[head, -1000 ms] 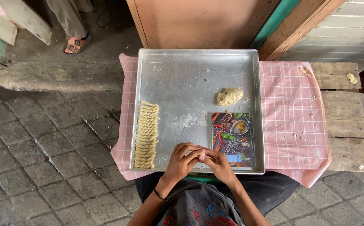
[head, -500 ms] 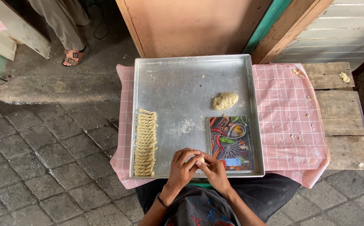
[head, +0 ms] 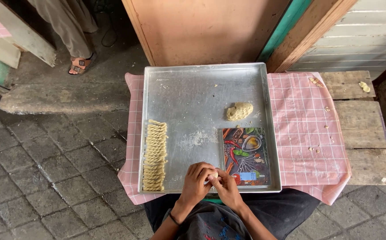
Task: Shaping dough by rolling it into thin strips and twisting them together on a metal tray.
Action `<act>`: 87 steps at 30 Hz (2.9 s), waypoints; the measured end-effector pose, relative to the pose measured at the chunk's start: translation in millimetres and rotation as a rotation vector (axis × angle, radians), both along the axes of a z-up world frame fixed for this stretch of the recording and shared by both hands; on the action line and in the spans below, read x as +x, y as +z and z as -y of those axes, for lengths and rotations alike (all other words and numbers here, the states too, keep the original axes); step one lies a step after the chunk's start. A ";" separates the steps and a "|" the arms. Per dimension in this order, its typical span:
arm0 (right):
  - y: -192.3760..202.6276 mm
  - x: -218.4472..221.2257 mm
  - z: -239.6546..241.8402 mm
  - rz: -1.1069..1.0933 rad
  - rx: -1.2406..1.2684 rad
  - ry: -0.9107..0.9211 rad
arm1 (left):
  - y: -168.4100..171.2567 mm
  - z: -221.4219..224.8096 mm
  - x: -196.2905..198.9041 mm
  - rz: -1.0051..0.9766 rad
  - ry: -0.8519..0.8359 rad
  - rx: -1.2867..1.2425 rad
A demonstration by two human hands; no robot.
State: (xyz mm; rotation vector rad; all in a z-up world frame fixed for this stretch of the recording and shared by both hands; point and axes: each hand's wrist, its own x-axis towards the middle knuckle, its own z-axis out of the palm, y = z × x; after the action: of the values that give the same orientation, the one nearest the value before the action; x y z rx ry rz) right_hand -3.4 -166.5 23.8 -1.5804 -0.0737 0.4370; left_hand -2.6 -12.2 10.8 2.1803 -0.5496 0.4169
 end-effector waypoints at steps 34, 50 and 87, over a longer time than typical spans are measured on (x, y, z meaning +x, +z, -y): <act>-27.6 -3.9 9.1 0.114 -0.229 -0.047 | -17.6 -6.7 -3.1 -0.016 -0.083 0.008; -36.0 5.2 19.8 -0.418 0.418 0.001 | -9.1 -11.7 0.7 -0.108 -0.158 -0.102; 29.6 11.9 -11.2 0.671 -0.375 0.111 | 32.6 25.4 12.9 -1.069 0.090 -1.645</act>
State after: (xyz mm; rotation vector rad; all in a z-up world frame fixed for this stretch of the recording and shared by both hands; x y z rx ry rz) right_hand 8.5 -155.3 53.4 -2.0450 -0.6241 -0.0177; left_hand 10.3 -37.6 43.4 0.5674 0.4400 -0.2712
